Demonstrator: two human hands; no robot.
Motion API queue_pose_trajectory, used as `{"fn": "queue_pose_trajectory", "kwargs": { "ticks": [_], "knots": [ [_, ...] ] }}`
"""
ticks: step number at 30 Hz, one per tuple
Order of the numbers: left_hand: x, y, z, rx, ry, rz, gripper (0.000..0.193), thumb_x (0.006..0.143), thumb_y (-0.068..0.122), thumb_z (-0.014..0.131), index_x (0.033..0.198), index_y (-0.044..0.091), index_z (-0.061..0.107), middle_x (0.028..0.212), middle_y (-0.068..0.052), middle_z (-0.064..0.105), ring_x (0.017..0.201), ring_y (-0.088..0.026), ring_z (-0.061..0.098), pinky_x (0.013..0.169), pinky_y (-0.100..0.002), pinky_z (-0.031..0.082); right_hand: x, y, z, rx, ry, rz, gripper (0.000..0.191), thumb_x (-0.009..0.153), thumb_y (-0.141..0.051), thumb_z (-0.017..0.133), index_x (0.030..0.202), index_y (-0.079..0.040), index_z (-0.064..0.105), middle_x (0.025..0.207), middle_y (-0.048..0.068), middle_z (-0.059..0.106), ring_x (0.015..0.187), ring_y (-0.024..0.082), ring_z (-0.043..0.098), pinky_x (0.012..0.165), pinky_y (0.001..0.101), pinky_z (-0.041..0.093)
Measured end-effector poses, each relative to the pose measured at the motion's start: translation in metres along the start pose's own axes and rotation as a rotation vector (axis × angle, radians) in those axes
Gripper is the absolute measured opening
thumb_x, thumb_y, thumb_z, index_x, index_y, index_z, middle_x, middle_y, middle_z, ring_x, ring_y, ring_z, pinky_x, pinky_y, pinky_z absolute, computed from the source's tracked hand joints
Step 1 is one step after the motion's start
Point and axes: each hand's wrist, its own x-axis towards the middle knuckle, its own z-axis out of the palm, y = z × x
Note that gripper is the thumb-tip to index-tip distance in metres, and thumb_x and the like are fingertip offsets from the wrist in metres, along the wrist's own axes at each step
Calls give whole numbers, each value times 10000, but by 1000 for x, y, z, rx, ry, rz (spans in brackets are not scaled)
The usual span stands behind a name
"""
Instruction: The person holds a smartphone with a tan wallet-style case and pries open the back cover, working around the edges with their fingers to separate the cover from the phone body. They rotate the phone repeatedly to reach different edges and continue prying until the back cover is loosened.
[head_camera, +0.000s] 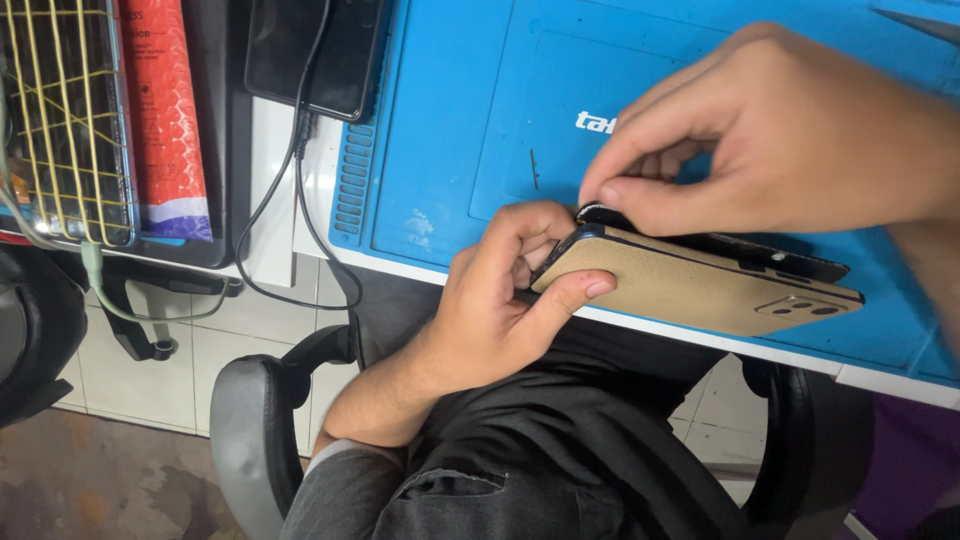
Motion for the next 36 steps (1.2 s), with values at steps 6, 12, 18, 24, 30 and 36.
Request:
{"fn": "queue_pose_trajectory", "kwargs": {
  "ticks": [6, 12, 18, 24, 30, 36],
  "knots": [
    [0, 0, 0, 10, 0, -5, 346, 1090, 43, 685, 1324, -37, 443, 1064, -81, 646, 1011, -66, 633, 874, -217, 554, 0, -1, -1, -19, -2, -166, 187, 849, -213, 751, 980, -100, 822, 828, 17, 799, 698, 94, 693, 587, 217, 582],
    [0, -1, 1, -4, -6, -3, 357, 1087, 39, 689, 1340, -34, 448, 1058, -74, 643, 1001, -60, 628, 864, -216, 554, 2, -7, -1, -42, 9, 78, 164, 802, -223, 778, 908, -119, 847, 735, 33, 754, 627, 126, 694, 517, 257, 567],
    [-1, -1, 0, 22, -9, -6, 362, 1077, 38, 702, 1330, -34, 453, 1061, -77, 645, 1005, -57, 622, 865, -216, 549, 2, -8, -3, -20, -5, -78, 175, 824, -219, 763, 943, -112, 831, 777, 20, 799, 669, 107, 698, 559, 228, 582],
    [0, -1, -1, 14, -28, -3, 352, 1082, 51, 700, 1321, -27, 454, 1053, -67, 647, 997, -47, 616, 858, -208, 546, -1, -2, -3, -5, -50, -115, 198, 843, -221, 763, 998, -116, 830, 842, 1, 794, 711, 96, 700, 589, 218, 596],
    [-1, 0, -2, 69, -31, -17, 349, 1074, 53, 717, 1308, -19, 469, 991, -45, 639, 926, -25, 590, 792, -188, 520, -2, 1, -1, -1, -50, 70, 183, 835, -220, 780, 974, -133, 860, 809, 7, 771, 686, 118, 703, 560, 254, 590],
    [-1, 0, -2, 54, -23, -15, 362, 1063, 49, 719, 1310, -22, 464, 1013, -52, 642, 942, -26, 589, 803, -190, 523, -5, 5, -2, 36, -50, -174, 205, 871, -199, 755, 1041, -107, 823, 894, -11, 778, 734, 78, 688, 590, 202, 581]
  ]
}}
